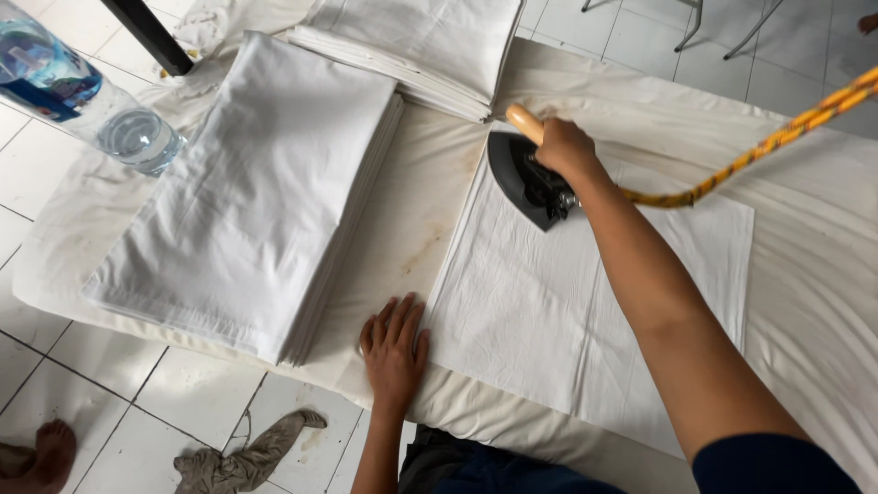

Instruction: The person irons white linens on a large table, unfolding each piece, pressing it with an iron, and then folding it to place it onto a stack.

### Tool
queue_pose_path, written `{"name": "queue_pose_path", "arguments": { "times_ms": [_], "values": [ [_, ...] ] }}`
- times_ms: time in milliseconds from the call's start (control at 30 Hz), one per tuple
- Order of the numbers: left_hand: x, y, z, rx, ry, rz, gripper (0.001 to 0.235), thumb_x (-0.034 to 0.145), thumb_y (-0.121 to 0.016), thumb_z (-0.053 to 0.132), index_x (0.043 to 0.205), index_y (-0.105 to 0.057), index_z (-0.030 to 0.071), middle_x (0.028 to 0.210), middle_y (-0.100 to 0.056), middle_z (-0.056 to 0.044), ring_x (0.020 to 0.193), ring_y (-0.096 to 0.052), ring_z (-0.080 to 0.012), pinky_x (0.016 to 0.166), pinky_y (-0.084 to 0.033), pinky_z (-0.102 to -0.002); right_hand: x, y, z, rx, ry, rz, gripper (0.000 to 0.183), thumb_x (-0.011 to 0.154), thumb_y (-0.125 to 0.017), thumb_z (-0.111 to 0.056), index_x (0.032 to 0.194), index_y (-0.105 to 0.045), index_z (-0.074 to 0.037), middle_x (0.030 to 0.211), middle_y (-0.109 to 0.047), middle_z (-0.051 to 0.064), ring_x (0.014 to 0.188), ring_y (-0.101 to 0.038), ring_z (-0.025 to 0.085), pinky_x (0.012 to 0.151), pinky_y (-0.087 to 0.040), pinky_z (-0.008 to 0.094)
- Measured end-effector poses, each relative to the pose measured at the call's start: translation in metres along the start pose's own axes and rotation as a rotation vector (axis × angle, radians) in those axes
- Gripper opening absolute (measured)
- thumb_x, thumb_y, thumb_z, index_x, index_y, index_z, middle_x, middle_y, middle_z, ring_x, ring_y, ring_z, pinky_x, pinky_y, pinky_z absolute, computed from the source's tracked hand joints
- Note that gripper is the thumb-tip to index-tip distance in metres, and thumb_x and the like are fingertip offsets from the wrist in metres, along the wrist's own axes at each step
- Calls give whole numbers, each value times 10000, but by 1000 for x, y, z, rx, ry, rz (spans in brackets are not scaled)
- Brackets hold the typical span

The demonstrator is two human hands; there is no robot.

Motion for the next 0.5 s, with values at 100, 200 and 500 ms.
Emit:
{"name": "queue_pose_path", "arguments": {
  "times_ms": [100,200,500],
  "values": [
    [-8,-7,-2,15,26,-21,362,915,-591,328,1273,-607,275,1395,-562,68,1312,-493,-188,1091,-315,-433,-57,-15,23,91,82,52,459,806,-589,-55,1250,-616,59,1016,-669,324,984,-643,545,811,-464,714],
    [-8,-4,0,5,54,-31,337,933,-590,307,1264,-623,254,1383,-575,64,1308,-499,-184,1098,-304,-427,-140,-4,22,109,63,-27,431,818,-583,-61,1233,-628,46,1020,-681,310,1004,-647,535,834,-464,711],
    [-9,-1,-3,-29,33,-90,372,931,-615,283,1299,-604,226,1399,-558,42,1330,-468,-207,1122,-284,-446,-289,-22,22,114,-115,-203,539,855,-585,-124,1377,-535,-1,1083,-680,315,963,-669,531,819,-519,648]
  ]
}}
Point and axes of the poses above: each hand's wrist, its own x-axis towards the middle knuckle, its own y-axis out of the back of the hand, z = x × y, the point moved 1 cm from there along x, towards the middle knuckle
